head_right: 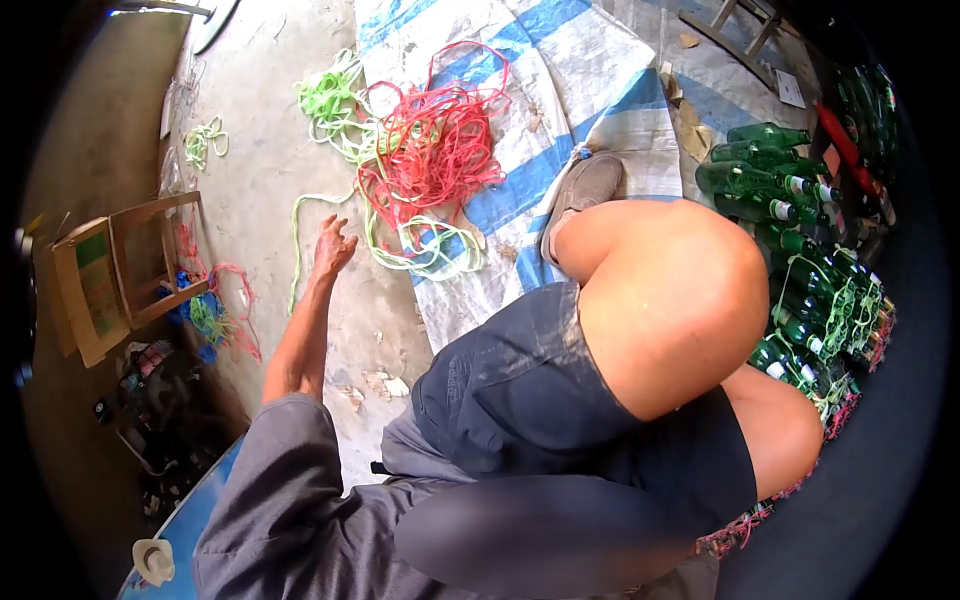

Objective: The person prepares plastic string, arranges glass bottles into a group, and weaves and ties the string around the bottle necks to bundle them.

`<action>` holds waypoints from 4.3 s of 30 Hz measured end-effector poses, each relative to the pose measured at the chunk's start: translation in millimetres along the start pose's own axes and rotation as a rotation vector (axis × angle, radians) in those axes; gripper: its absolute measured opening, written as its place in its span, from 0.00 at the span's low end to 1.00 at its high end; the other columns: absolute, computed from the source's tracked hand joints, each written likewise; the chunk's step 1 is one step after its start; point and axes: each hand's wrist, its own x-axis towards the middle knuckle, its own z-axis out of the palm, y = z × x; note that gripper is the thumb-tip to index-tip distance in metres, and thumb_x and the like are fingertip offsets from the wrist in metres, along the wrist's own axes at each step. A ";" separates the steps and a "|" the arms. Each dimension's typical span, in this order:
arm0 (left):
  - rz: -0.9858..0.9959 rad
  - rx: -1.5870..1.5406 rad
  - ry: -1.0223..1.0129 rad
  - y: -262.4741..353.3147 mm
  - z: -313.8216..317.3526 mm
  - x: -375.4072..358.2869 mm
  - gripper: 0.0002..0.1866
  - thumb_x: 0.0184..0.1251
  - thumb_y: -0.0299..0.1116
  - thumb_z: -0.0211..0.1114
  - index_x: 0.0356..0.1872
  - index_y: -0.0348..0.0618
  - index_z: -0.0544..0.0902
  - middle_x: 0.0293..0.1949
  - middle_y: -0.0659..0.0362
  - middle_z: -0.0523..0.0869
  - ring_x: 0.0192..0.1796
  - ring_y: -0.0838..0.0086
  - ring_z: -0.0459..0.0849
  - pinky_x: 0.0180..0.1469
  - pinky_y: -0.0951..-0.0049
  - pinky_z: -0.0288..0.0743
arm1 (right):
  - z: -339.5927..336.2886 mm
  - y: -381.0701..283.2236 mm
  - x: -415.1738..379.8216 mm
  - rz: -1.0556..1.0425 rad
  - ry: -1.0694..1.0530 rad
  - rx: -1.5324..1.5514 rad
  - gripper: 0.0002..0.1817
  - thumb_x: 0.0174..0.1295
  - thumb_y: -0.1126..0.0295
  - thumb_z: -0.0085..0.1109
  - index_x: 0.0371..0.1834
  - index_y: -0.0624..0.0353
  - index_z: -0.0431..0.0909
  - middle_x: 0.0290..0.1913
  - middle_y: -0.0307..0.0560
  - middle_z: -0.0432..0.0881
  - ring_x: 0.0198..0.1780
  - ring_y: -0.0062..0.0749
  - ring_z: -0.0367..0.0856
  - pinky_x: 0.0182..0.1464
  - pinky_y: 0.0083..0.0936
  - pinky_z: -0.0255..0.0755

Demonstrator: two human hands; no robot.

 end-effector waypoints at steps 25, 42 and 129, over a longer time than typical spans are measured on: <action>0.083 0.225 -0.112 -27.0 51.0 109.8 0.27 0.60 0.22 0.50 0.61 0.43 0.85 0.72 0.39 0.74 0.69 0.48 0.79 0.68 0.55 0.77 | 7.8 -27.8 40.7 0.038 -0.056 0.009 0.18 0.75 0.66 0.58 0.63 0.61 0.81 0.42 0.41 0.87 0.38 0.21 0.81 0.44 0.23 0.76; 0.039 -0.069 0.222 -6.3 -18.5 3.1 0.22 0.56 0.28 0.68 0.54 0.33 0.86 0.58 0.42 0.86 0.62 0.50 0.84 0.67 0.59 0.76 | 0.0 -1.7 28.5 0.048 -0.022 0.023 0.18 0.76 0.65 0.57 0.63 0.60 0.82 0.43 0.39 0.87 0.38 0.20 0.81 0.44 0.22 0.75; -0.194 -2.104 -0.176 218.5 -171.2 -214.8 0.09 0.80 0.27 0.56 0.54 0.36 0.73 0.36 0.56 0.78 0.24 0.79 0.68 0.28 0.75 0.66 | -163.1 -21.9 -397.1 -1.112 0.233 1.467 0.13 0.82 0.69 0.48 0.34 0.56 0.63 0.16 0.30 0.56 0.17 0.15 0.51 0.21 0.20 0.48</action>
